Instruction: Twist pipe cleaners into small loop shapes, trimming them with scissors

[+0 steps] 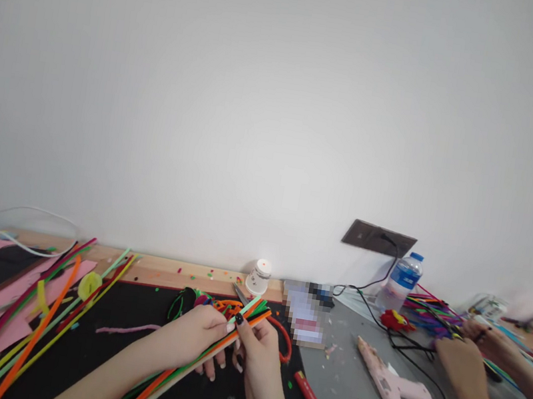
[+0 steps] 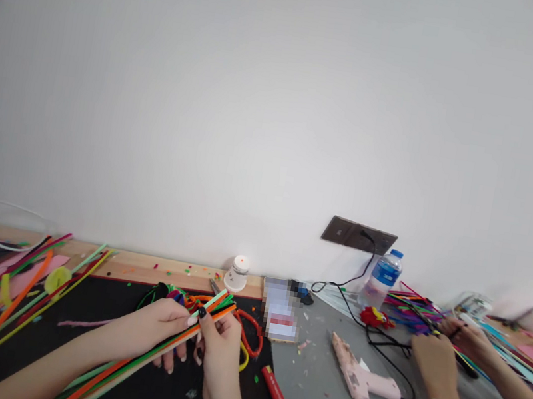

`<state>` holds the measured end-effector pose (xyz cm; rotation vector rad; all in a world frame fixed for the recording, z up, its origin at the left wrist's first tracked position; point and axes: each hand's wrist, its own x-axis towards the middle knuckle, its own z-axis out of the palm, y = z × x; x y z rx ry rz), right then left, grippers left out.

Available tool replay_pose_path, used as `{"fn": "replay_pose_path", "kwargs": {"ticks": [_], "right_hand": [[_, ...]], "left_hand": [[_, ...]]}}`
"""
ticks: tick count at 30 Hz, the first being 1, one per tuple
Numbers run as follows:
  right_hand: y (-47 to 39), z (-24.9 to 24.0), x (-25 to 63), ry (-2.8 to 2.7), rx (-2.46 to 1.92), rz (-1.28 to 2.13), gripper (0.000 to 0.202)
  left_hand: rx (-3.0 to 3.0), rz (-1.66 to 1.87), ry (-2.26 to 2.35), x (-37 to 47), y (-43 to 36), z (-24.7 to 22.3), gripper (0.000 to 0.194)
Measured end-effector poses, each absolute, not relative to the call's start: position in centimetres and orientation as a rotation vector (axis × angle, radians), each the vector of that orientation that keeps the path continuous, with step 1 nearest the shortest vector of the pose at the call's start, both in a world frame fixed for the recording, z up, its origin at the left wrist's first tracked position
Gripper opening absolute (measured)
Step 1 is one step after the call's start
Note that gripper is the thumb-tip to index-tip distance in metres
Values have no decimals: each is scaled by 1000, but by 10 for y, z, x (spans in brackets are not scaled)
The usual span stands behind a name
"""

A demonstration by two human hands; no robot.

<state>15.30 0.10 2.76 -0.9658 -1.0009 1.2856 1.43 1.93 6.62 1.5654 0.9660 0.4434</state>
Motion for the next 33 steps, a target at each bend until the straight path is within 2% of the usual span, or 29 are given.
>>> {"fn": "replay_pose_path", "kwargs": {"ticks": [11,28,33], "right_hand": [[0,36,151,-959,-923,1312,27],[3,30,155,-1198,-1010,1218,26],[3,31,155,-1120,-1006,1252,27]], "left_hand": [[1592,480,926,12,20,69,45],[1558,442,925,12,21,68,45],[1557,471,932,12,22,63,46]]}}
